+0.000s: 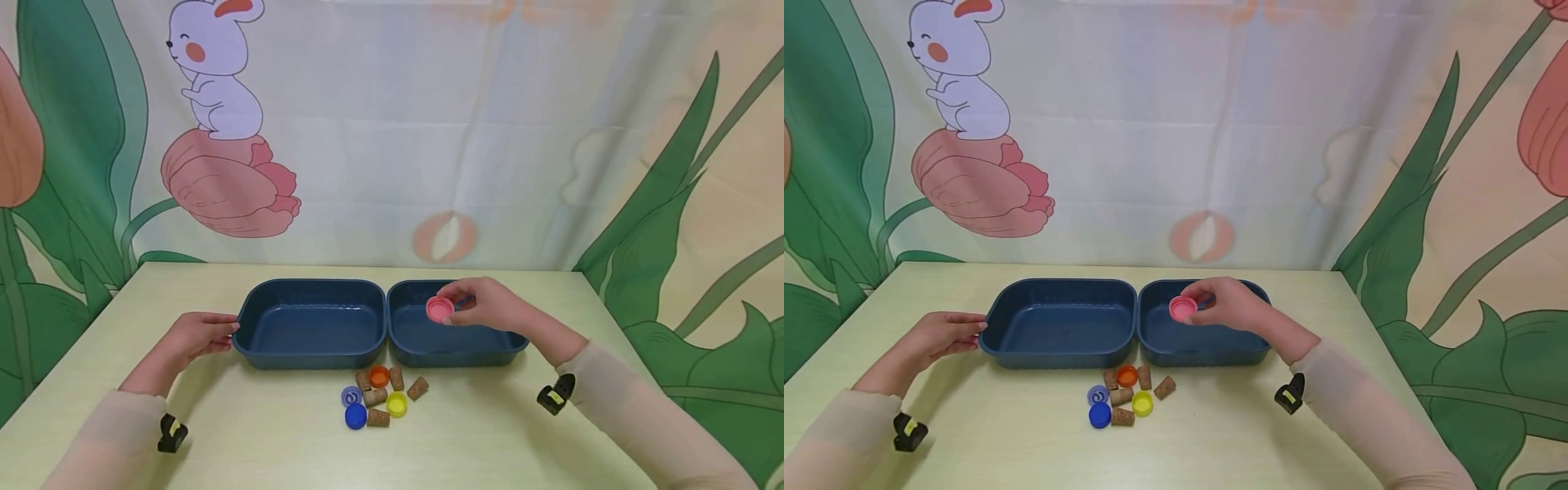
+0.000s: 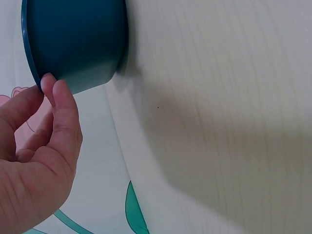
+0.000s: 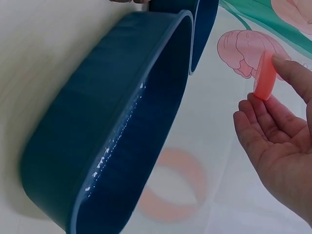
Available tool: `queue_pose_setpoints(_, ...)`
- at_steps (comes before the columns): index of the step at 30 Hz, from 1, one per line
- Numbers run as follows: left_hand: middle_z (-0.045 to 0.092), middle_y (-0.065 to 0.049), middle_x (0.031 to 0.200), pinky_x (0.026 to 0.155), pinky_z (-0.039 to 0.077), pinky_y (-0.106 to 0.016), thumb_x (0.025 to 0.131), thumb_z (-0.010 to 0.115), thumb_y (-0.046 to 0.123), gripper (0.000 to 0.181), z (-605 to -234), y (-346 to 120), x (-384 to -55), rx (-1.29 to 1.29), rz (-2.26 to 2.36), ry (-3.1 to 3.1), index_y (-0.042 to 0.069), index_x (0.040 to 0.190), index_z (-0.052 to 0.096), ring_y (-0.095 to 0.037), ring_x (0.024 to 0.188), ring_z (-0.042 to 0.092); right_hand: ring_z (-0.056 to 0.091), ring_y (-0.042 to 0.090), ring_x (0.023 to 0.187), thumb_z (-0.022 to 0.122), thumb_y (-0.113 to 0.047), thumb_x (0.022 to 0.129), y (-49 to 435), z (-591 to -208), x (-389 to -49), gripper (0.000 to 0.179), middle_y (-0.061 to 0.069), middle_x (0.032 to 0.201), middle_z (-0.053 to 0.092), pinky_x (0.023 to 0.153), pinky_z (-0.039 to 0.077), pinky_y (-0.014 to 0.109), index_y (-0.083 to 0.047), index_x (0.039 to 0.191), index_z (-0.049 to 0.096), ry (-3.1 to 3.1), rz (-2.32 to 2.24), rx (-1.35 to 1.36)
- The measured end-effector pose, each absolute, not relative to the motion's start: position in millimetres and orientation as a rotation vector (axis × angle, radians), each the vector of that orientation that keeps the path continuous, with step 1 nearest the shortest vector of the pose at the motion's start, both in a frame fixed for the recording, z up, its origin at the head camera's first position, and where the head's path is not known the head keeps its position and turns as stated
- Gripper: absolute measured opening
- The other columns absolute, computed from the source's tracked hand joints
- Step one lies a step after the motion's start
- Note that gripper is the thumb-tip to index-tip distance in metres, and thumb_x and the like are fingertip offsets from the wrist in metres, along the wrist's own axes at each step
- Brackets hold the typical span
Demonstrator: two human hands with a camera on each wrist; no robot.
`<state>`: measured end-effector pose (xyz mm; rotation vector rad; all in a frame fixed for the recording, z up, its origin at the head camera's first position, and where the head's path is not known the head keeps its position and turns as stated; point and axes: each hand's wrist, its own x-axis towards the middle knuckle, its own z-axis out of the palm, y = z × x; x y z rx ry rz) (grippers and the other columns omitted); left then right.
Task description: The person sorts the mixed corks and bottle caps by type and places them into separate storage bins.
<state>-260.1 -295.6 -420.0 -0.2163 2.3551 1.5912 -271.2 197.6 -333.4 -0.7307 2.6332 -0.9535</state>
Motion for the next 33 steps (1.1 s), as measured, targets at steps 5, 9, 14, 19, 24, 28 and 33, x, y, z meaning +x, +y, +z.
queue_pose_setpoints(5, 0.068, 0.008, 0.081, 0.071, 0.062, -0.019, 0.104, 0.058, 0.012, 0.052, -420, -295, -259, -0.214, 1.596, 2.352, -0.022, 0.141, 0.043, -0.007, 0.073, 0.067, 0.071, 0.031, 0.109, 0.075, -0.014, 0.092, 197, -329, -275, 0.044, 0.020, 0.124, 0.071, 0.090, 0.063, 0.036, 0.002, 0.132, 0.064, 2.625, -0.950, -0.741)
queue_pose_setpoints(9, 0.068, 0.008, 0.081, 0.071, 0.062, -0.019, 0.104, 0.057, 0.012, 0.052, -420, -295, -258, -0.202, 1.594, 2.355, -0.022, 0.140, 0.043, -0.007, 0.073, 0.067, 0.070, 0.031, 0.110, 0.075, -0.015, 0.092, 195, -327, -278, 0.045, 0.020, 0.124, 0.071, 0.089, 0.063, 0.035, 0.002, 0.133, 0.064, 2.631, -0.931, -0.729)
queue_pose_setpoints(14, 0.068, 0.008, 0.081, 0.071, 0.062, -0.019, 0.104, 0.058, 0.012, 0.052, -420, -296, -258, -0.199, 1.599, 2.356, -0.022, 0.140, 0.043, -0.007, 0.073, 0.067, 0.068, 0.031, 0.112, 0.076, -0.016, 0.092, 193, -325, -283, 0.044, 0.018, 0.123, 0.072, 0.089, 0.063, 0.035, 0.000, 0.132, 0.066, 2.639, -0.905, -0.742)
queue_pose_setpoints(19, 0.068, 0.008, 0.081, 0.071, 0.062, -0.019, 0.104, 0.057, 0.012, 0.052, -420, -296, -258, -0.198, 1.593, 2.357, -0.022, 0.140, 0.043, -0.007, 0.073, 0.067, 0.067, 0.031, 0.113, 0.075, -0.015, 0.093, 190, -324, -289, 0.043, 0.018, 0.123, 0.072, 0.092, 0.062, 0.036, 0.001, 0.131, 0.065, 2.641, -0.891, -0.768)
queue_pose_setpoints(24, 0.068, 0.008, 0.082, 0.071, 0.061, -0.018, 0.105, 0.057, 0.012, 0.052, -419, -295, -258, -0.179, 1.609, 2.355, -0.023, 0.140, 0.042, -0.006, 0.072, 0.066, 0.068, 0.031, 0.111, 0.074, -0.014, 0.093, 188, -321, -296, 0.042, 0.019, 0.122, 0.072, 0.093, 0.062, 0.037, 0.003, 0.131, 0.064, 2.646, -0.867, -0.775)
queue_pose_setpoints(28, 0.068, 0.008, 0.082, 0.070, 0.061, -0.018, 0.105, 0.056, 0.011, 0.052, -420, -296, -258, -0.184, 1.615, 2.347, -0.023, 0.140, 0.042, -0.006, 0.072, 0.065, 0.067, 0.030, 0.110, 0.074, -0.013, 0.093, 187, -320, -302, 0.042, 0.020, 0.120, 0.072, 0.096, 0.061, 0.038, 0.004, 0.130, 0.064, 2.636, -0.855, -0.792)
queue_pose_setpoints(33, 0.068, 0.008, 0.083, 0.070, 0.061, -0.018, 0.105, 0.056, 0.012, 0.052, -420, -295, -258, -0.185, 1.613, 2.348, -0.023, 0.141, 0.041, -0.006, 0.072, 0.065, 0.067, 0.028, 0.106, 0.075, -0.011, 0.092, 187, -320, -309, 0.040, 0.020, 0.115, 0.073, 0.096, 0.060, 0.039, 0.006, 0.127, 0.066, 2.622, -0.822, -0.873)
